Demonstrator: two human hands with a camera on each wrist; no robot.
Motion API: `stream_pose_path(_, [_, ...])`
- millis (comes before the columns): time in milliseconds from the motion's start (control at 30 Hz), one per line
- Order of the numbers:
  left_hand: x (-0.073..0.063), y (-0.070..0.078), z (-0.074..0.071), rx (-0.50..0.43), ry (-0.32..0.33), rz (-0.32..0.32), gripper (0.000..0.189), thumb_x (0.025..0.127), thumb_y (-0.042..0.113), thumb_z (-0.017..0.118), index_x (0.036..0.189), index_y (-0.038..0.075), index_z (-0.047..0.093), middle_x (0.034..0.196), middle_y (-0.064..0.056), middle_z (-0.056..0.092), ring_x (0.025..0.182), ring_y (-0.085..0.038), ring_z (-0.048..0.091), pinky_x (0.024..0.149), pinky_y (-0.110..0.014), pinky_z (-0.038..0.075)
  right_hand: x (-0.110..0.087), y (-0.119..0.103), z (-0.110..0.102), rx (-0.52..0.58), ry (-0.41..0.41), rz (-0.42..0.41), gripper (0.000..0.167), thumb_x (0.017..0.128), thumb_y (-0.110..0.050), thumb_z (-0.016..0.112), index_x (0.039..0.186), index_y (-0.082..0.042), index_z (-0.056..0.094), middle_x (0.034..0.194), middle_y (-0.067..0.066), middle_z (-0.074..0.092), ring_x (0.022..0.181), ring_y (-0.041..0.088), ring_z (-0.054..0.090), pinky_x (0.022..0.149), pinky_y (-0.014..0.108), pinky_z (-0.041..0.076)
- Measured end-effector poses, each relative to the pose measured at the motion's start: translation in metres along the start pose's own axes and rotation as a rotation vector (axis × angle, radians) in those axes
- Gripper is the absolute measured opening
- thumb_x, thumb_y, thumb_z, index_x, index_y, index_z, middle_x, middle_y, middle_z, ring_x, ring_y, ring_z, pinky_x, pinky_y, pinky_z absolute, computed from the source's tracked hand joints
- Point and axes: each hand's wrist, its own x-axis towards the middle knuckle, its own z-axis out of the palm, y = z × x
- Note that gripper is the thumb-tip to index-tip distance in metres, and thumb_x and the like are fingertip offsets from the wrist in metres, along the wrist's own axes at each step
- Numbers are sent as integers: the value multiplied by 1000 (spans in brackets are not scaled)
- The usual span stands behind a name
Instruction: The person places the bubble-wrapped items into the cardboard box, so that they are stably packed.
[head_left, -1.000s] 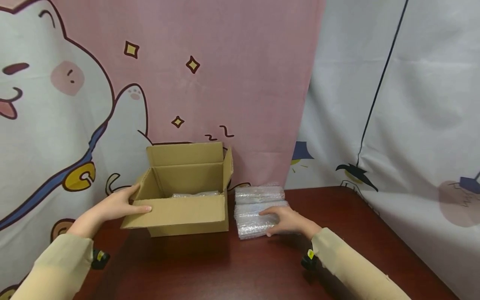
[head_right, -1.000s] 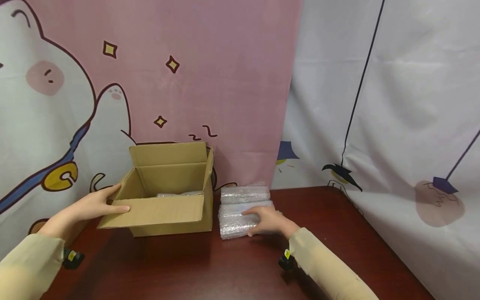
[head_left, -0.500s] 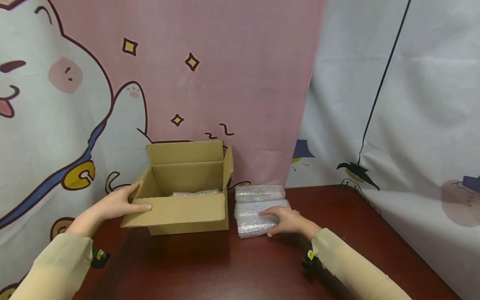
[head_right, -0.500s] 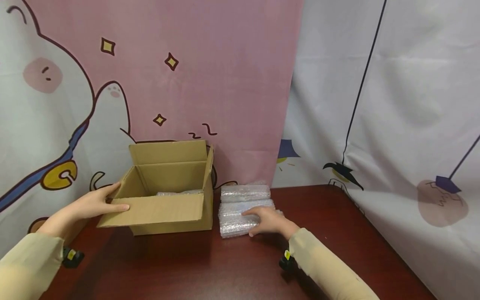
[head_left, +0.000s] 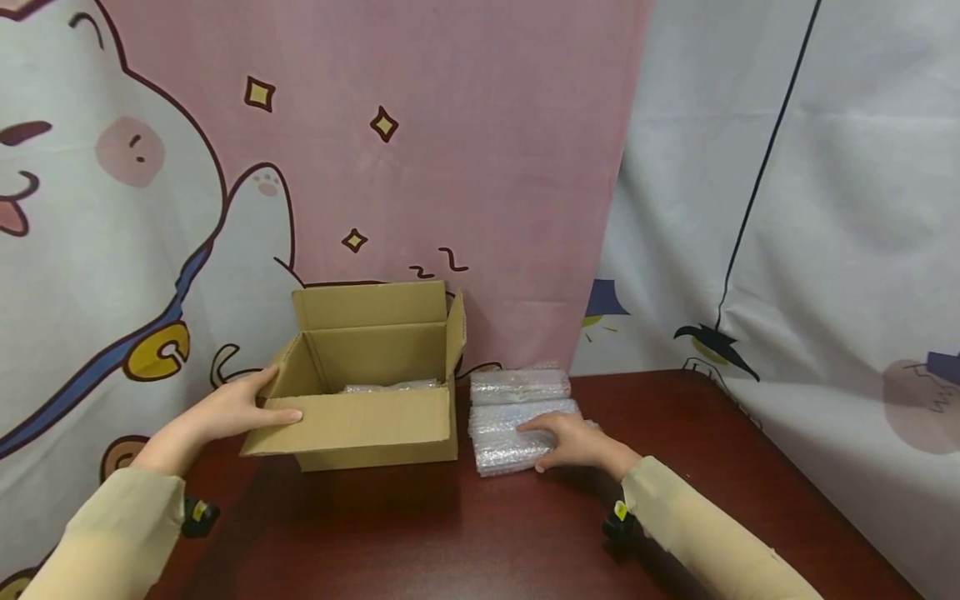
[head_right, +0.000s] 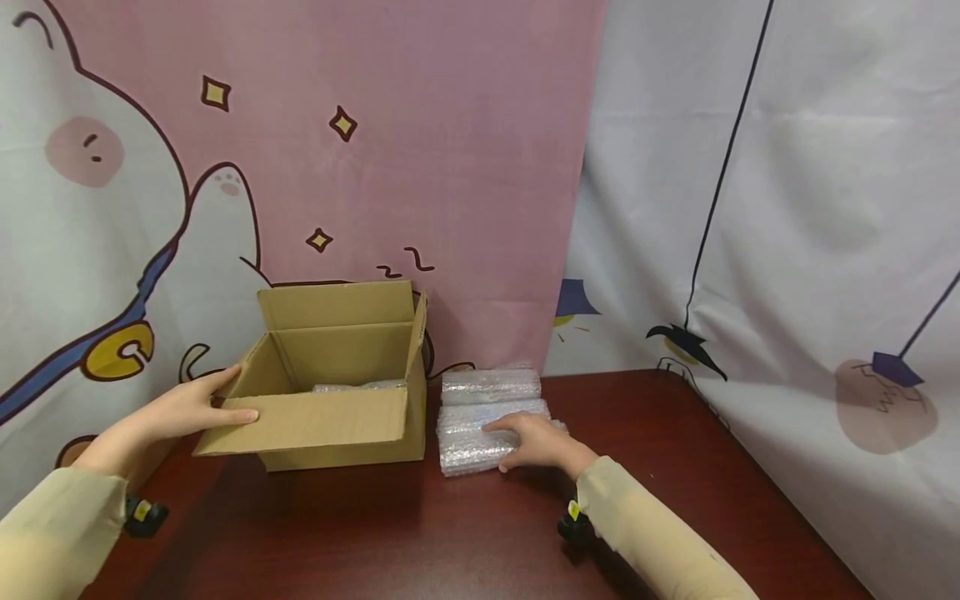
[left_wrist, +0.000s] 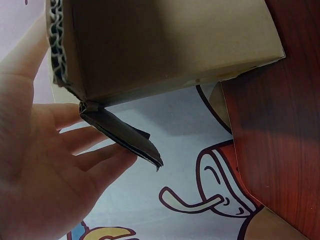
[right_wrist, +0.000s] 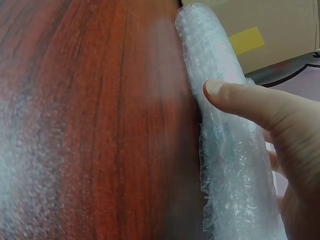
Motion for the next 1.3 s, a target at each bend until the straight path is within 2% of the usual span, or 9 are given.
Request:
stream_pose_path(300, [-1,1,0,-4,-1,5,104,84,48,72,146,-17,20,139,-41,37,120,-54,45,92,-63,41,1,-3,-5,-1,-7,17,60,73,-25,86,129,-21,65,126,-2,63,117,16,57,95,41,48])
stream_pose_path(567, [-1,1,-1,5,3,8,103,84,49,72,145,-18,21,139,-42,35,122,-55,42,94,-64,39,3,-11,-17,47,-16,32,60,74,-24,86,129,-20,64,128,-3,62,120,16,55,96,40,47])
stream_pose_path(900, [0,-1,0,8,8,10,104,83,49,72,145,-18,22,139,-42,36,121,-55,43,93,-64,40,3,-19,-50,1,-16,33,61,74,-31,85,131,-27,63,132,-3,59,122,19,53,95,42,48])
stream_pose_path(1300, [1,-4,1,8,5,12,104,83,49,72,145,-17,22,139,-41,37,121,-54,44,92,-63,41,12,-33,-95,22,-21,34,64,76,-31,84,135,-21,60,134,0,58,125,23,50,96,46,46])
